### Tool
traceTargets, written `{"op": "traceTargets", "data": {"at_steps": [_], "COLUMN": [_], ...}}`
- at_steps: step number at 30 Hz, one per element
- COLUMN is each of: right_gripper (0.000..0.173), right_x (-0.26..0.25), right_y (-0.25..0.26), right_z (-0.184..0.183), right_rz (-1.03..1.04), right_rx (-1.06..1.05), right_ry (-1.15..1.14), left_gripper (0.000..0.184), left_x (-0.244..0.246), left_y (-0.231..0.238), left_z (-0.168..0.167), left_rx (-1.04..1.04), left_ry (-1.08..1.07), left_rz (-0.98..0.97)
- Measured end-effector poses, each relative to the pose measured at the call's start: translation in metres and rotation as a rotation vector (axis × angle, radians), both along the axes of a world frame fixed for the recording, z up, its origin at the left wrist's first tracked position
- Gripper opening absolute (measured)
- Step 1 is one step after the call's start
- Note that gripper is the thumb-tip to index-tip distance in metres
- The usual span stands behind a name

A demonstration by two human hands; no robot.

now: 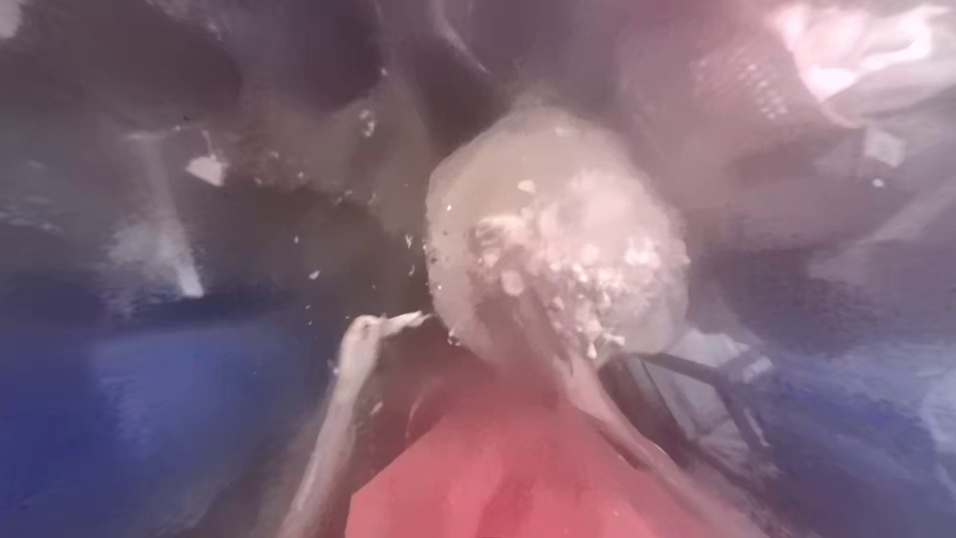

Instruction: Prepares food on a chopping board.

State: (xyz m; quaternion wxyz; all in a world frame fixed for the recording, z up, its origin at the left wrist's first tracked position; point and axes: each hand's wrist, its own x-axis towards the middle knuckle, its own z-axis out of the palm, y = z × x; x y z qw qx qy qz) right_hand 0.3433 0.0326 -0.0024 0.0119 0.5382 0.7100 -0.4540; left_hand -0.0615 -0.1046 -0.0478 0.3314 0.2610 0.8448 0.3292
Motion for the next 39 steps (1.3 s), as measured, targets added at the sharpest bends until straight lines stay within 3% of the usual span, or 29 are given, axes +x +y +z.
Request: {"op": "traceTargets", "data": {"at_steps": [3, 4, 5, 7, 9, 11, 13, 15, 18, 20, 22, 25, 27, 30, 33, 36, 38, 39], "right_gripper": [0.056, 0.057, 0.055, 0.054, 0.055, 0.054, 0.049, 0.046, 0.046, 0.048, 0.051, 0.052, 0.047, 0.050, 0.053, 0.057, 0.068, 0.058], "right_x": [0.046, 0.054, 0.058, 0.057, 0.056, 0.056, 0.058, 0.060, 0.042, 0.014, -0.019, -0.048, -0.049, -0.041, -0.051, -0.074, -0.088, -0.096], "right_y": [0.003, 0.005, 0.006, 0.008, 0.011, 0.013, 0.016, 0.016, 0.020, 0.022, 0.022, 0.027, 0.030, 0.046, 0.075, 0.087, 0.081, 0.073], "right_z": [0.000, -0.010, -0.020, -0.015, -0.008, -0.008, 0.002, 0.003, 0.005, 0.001, -0.013, -0.010, -0.015, -0.018, 0.039, 0.119, 0.162, 0.174], "right_rz": [0.253, 0.367, 0.463, 0.530, 0.508, 0.495, 0.484, 0.462, 0.450, 0.470, 0.435, 0.292, 0.110, -0.130, -0.058, -0.044, -0.038, -0.064], "right_rx": [-0.195, -0.218, -0.209, -0.205, -0.241, -0.224, -0.193, -0.132, -0.127, -0.181, -0.296, -0.401, -0.346, -0.231, -0.039, 0.247, 0.278, 0.264], "right_ry": [-0.156, -0.213, -0.235, -0.240, -0.237, -0.204, -0.133, -0.047, 0.060, 0.113, 0.189, 0.204, 0.251, 0.202, 0.178, 0.608, 0.911, 1.047], "left_gripper": [0.037, 0.037, 0.039, 0.047, 0.054, 0.046, 0.040, 0.040, 0.043, 0.040, 0.029, 0.031, 0.035, 0.031, 0.036, 0.029, 0.027, 0.028], "left_x": [-0.055, -0.055, -0.045, 0.002, 0.048, 0.067, 0.067, 0.057, 0.049, 0.064, 0.089, 0.102, 0.083, 0.064, 0.073, 0.083, 0.085, 0.086], "left_y": [0.046, 0.075, 0.108, 0.178, 0.236, 0.279, 0.309, 0.319, 0.316, 0.301, 0.281, 0.242, 0.216, 0.155, 0.111, 0.082, 0.071, 0.071], "left_z": [0.046, 0.067, 0.089, 0.130, 0.151, 0.137, 0.100, 0.058, 0.017, 0.026, 0.069, 0.151, 0.170, 0.141, 0.083, 0.024, 0.013, 0.013], "left_rx": [-0.244, -0.215, -0.115, 0.117, 0.128, 0.009, -0.139, -0.237, -0.162, 0.003, 0.197, -0.084, -0.192, -0.085, -0.189, -0.174, -0.140, -0.143], "left_ry": [0.247, 0.306, 0.303, 0.097, -0.015, 0.191, 0.437, 0.462, 0.642, 0.754, 0.698, 0.503, 0.208, -0.237, -0.448, -0.637, -0.723, -0.730], "left_rz": [-0.073, -0.138, -0.214, -0.377, -0.539, -0.695, -0.855, -1.027, -1.212, -1.314, -1.393, -1.104, -0.849, -0.620, -0.423, -0.164, -0.077, -0.069]}}
